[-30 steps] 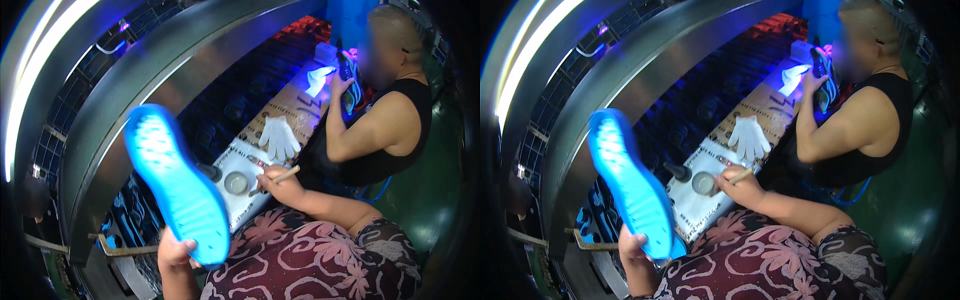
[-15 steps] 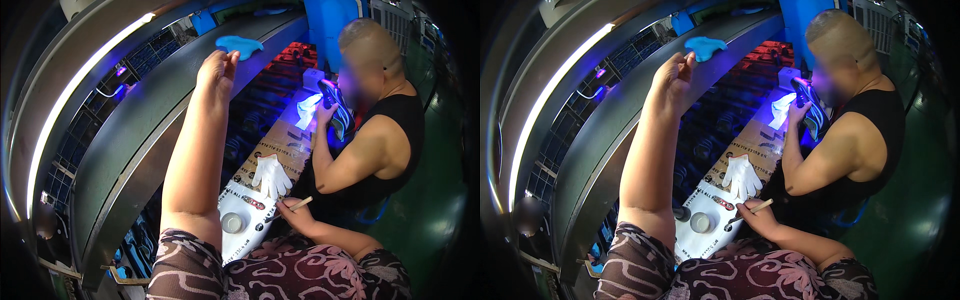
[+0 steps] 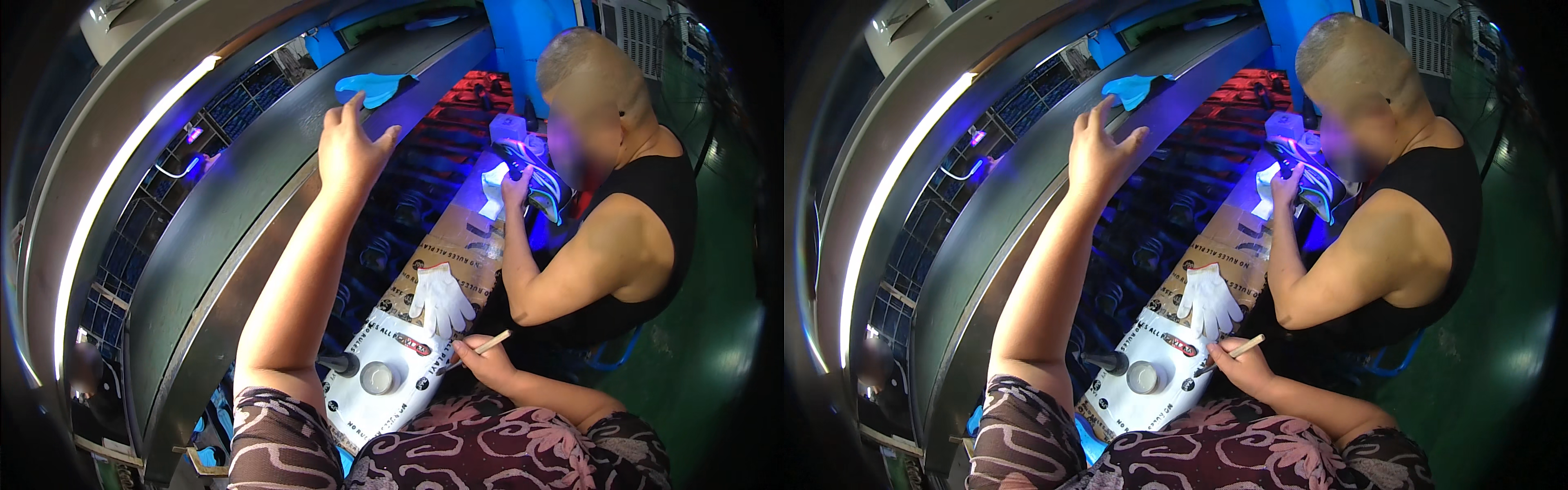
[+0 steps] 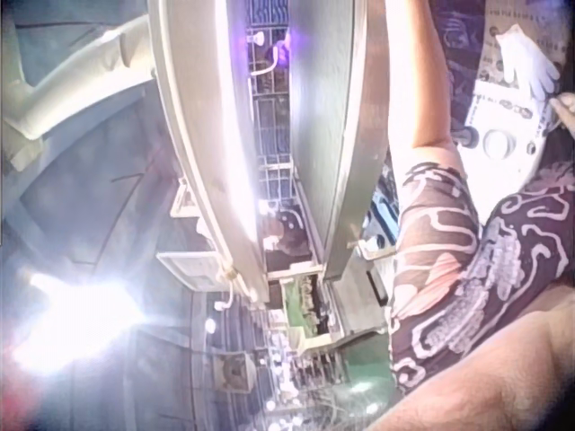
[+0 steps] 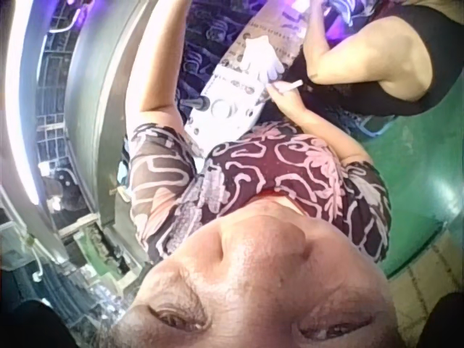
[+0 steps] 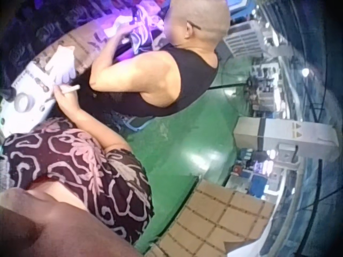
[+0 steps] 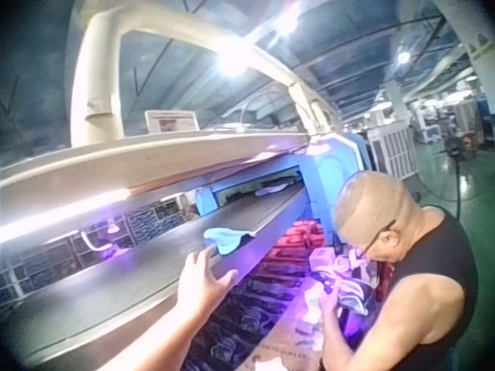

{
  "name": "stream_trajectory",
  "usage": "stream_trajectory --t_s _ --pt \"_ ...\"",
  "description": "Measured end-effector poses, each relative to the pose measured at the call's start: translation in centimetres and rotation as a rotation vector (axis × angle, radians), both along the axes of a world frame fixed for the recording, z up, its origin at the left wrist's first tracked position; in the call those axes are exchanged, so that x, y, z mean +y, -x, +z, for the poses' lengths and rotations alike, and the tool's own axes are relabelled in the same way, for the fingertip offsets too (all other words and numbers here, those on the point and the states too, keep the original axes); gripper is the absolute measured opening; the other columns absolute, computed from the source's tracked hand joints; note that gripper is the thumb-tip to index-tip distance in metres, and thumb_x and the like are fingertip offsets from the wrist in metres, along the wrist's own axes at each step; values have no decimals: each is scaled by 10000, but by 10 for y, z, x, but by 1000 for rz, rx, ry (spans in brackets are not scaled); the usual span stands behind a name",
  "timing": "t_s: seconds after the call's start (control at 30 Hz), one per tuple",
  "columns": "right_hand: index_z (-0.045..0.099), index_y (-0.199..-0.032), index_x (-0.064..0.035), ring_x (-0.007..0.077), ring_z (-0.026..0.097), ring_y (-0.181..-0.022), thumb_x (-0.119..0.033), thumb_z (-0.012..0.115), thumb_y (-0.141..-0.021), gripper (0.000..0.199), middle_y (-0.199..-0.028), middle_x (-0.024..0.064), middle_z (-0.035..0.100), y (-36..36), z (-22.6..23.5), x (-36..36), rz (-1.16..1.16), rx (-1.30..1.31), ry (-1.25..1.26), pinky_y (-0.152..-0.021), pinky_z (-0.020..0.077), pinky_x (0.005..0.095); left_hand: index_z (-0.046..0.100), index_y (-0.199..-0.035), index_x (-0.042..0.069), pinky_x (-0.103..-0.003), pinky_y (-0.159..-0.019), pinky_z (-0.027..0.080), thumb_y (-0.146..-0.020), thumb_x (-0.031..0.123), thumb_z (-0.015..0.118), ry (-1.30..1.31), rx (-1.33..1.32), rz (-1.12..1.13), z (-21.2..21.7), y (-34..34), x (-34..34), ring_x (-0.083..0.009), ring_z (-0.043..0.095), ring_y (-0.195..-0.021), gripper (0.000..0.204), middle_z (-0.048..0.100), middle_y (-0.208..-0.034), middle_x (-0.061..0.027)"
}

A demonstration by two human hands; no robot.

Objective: The person applies adhesive to shoe soles with a brush and places the soles onto an upper conveyor belt.

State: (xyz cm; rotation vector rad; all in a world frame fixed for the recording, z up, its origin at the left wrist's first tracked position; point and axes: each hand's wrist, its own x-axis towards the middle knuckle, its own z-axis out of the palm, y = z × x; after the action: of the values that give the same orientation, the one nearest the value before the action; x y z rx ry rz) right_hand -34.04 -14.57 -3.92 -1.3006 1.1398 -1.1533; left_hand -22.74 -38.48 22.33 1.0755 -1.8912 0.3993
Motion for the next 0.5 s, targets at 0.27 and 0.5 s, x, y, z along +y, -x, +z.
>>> stream_trajectory --t_s 0.27,0.5 --pt "641 -707 4 153 553 -586 -228 572 -910 316 -641 84 598 16 -4 -3 -20 -28 -9 -559 431 303 678 -868 47 -402 -778 490 -728 225 744 57 -24 -50 12 36 -76 -330 603 -885 236 616 -957 -145" --pt "651 -710 -6 172 561 -590 -236 571 -906 313 -646 95 598 25 -20 -15 -5 -49 -88 -562 429 306 678 -816 69 -420 -684 501 -684 341 763 -161 -9 336 20 13 -161 -330 633 -788 314 652 -842 -141"
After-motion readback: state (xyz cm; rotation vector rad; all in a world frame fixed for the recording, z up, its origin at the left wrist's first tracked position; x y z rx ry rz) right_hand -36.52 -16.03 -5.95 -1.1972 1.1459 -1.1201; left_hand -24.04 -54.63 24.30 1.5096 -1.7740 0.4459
